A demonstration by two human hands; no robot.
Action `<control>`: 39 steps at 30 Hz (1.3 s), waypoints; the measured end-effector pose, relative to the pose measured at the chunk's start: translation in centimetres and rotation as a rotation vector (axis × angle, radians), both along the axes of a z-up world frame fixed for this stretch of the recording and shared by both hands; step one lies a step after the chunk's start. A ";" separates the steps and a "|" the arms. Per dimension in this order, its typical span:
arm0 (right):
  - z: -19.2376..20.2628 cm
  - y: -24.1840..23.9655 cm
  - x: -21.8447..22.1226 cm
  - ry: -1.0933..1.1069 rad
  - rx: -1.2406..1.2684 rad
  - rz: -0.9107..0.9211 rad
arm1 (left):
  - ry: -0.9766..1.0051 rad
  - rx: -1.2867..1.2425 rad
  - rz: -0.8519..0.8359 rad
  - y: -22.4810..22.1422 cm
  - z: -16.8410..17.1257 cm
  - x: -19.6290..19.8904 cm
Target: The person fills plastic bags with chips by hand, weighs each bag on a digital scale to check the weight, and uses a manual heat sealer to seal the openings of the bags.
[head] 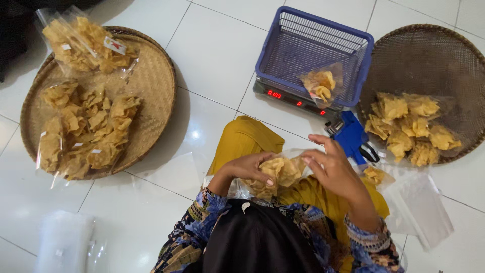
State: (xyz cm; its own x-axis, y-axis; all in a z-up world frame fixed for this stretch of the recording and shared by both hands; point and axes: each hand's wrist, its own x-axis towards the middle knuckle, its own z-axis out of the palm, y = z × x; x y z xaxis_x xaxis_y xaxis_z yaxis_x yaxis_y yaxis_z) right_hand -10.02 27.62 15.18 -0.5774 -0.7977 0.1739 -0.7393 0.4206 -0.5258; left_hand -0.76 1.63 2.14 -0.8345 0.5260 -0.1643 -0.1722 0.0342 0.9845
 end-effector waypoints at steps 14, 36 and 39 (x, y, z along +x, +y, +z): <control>-0.9 -1.0 -3.0 -0.350 0.408 0.152 | 0.023 -0.017 -0.024 1.1 1.3 0.2; -3.3 -0.7 -3.0 -0.685 -0.038 0.044 | -0.040 0.113 -0.008 0.1 -1.0 0.5; -1.7 0.6 -3.2 -0.679 -0.227 -0.135 | -0.021 0.131 0.041 -0.2 -2.0 0.7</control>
State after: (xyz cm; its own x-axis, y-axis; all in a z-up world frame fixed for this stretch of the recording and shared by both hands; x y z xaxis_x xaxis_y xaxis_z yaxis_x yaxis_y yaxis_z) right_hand -13.24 28.20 13.48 -0.7075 -0.6989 -0.1047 -0.1689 0.3111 -0.9353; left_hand -0.04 1.41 0.12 -0.8529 0.5094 -0.1140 -0.1912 -0.1017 0.9763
